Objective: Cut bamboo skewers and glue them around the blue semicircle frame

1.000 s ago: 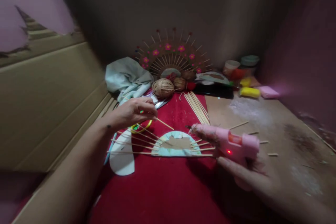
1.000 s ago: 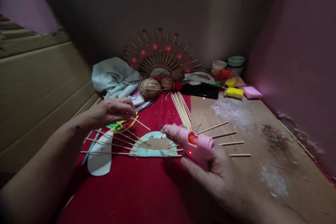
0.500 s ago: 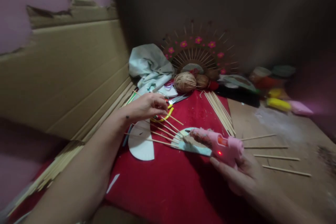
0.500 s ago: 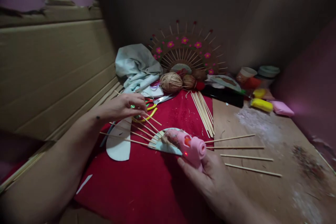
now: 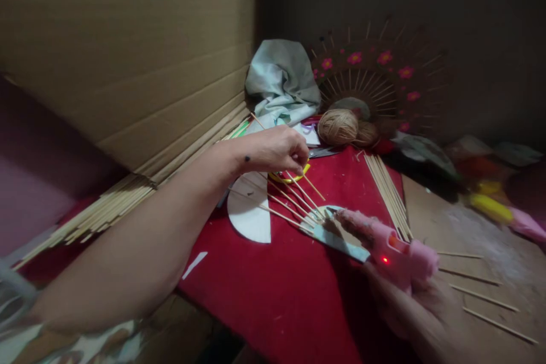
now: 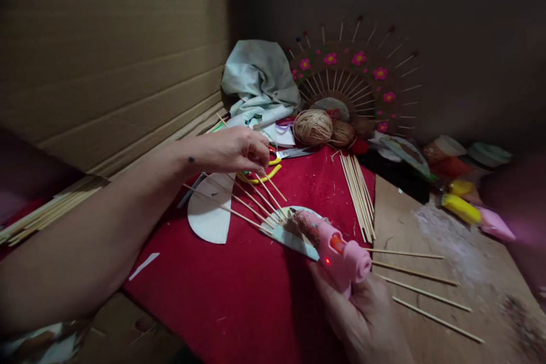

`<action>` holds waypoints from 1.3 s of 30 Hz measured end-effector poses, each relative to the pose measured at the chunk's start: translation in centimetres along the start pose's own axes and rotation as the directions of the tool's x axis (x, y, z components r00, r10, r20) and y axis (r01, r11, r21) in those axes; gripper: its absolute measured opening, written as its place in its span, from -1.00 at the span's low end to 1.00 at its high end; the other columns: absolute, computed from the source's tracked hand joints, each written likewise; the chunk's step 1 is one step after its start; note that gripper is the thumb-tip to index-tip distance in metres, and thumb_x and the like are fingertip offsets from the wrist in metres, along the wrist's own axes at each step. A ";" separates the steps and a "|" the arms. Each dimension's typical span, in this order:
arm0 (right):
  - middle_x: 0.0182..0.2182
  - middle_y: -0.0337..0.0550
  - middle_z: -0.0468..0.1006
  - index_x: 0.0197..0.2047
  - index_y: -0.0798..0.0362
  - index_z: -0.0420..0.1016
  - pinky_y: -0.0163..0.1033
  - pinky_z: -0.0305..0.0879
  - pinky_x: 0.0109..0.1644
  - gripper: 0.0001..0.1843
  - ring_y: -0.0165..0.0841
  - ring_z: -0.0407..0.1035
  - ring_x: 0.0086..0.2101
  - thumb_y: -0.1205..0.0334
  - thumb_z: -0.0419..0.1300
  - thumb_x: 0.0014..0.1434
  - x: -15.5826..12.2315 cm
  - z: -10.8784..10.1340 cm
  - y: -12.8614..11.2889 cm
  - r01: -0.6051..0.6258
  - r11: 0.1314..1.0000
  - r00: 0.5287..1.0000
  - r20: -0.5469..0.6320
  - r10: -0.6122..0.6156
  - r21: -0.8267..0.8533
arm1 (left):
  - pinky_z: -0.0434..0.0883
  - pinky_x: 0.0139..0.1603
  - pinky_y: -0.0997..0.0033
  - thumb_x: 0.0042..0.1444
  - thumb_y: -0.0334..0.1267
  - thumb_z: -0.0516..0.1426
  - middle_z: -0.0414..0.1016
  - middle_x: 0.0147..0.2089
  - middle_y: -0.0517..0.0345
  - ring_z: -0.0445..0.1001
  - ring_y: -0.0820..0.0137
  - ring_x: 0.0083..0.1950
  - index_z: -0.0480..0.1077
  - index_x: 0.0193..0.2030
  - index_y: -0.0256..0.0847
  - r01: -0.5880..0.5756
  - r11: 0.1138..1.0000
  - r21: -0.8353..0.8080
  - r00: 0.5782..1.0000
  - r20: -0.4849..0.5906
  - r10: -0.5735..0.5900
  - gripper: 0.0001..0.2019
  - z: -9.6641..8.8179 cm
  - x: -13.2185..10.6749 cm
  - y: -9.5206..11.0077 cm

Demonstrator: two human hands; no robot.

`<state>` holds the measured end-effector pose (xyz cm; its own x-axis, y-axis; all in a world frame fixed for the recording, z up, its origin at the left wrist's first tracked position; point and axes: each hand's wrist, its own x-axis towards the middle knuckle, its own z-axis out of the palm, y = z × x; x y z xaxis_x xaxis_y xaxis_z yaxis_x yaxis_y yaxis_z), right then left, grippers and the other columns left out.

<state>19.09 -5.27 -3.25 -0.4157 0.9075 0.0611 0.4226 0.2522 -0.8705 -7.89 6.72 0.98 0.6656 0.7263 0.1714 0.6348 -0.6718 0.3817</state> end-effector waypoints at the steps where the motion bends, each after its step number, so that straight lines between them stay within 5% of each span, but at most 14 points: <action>1: -0.12 -0.16 0.59 0.24 -0.26 0.27 0.06 0.46 -0.05 -0.51 -0.08 0.49 -0.13 0.15 0.02 0.25 0.0 0.0 -0.1 -0.008 1.000 1.000 -0.010 0.008 -0.009 | 0.18 -0.35 0.51 0.00 -0.36 0.20 0.41 -0.43 0.24 0.32 0.51 -0.39 0.49 -0.48 -0.22 0.003 1.000 -0.008 1.000 0.014 -0.002 -0.92 0.0 0.0 0.1; 19: -0.09 -0.15 0.55 0.22 -0.22 0.30 0.03 0.26 0.19 -0.54 -0.13 0.37 0.05 0.18 0.01 0.26 0.4 0.3 -0.5 0.035 0.999 0.999 -0.029 -0.035 -0.007 | 0.21 -0.37 0.47 -0.03 -0.39 0.21 0.44 -0.49 0.19 0.34 0.49 -0.44 0.48 -0.51 -0.24 0.013 1.000 -0.010 0.998 0.066 -0.012 -0.92 0.8 0.3 0.2; 26: -0.24 -0.12 0.61 0.18 -0.14 0.38 0.04 0.34 0.11 -0.56 -0.15 0.48 -0.09 0.16 -0.01 0.26 0.0 -0.1 -0.7 0.028 0.998 0.999 -0.032 -0.030 -0.050 | 0.21 -0.37 0.51 -0.01 -0.37 0.18 0.46 -0.47 0.17 0.35 0.51 -0.44 0.49 -0.48 -0.27 0.025 0.999 0.038 0.995 0.092 -0.029 -0.92 0.7 0.2 0.4; 33: -0.05 -0.17 0.55 0.23 -0.21 0.29 0.04 0.25 0.18 -0.51 -0.16 0.40 0.03 0.20 0.03 0.23 -0.2 -0.1 0.1 0.051 0.996 0.997 -0.061 -0.056 -0.072 | 0.20 -0.37 0.50 -0.02 -0.35 0.19 0.44 -0.48 0.18 0.33 0.51 -0.45 0.49 -0.48 -0.27 0.025 1.000 0.018 0.995 0.091 -0.026 -0.92 0.6 0.2 0.6; 39: -0.13 -0.17 0.59 0.17 -0.15 0.37 0.00 0.33 0.13 -0.55 -0.17 0.44 -0.02 0.25 0.03 0.22 0.3 -0.1 -1.1 0.045 0.997 0.998 -0.041 -0.048 -0.065 | 0.19 -0.36 0.49 -0.01 -0.33 0.21 0.41 -0.50 0.19 0.32 0.50 -0.43 0.48 -0.50 -0.27 0.019 0.999 0.037 0.997 0.070 -0.021 -0.90 0.8 0.5 0.5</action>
<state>18.56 -5.22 -2.27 -0.4023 0.9073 0.1224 0.4550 0.3141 -0.8332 -6.96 6.60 0.53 0.6777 0.7286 0.0992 0.6615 -0.6629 0.3507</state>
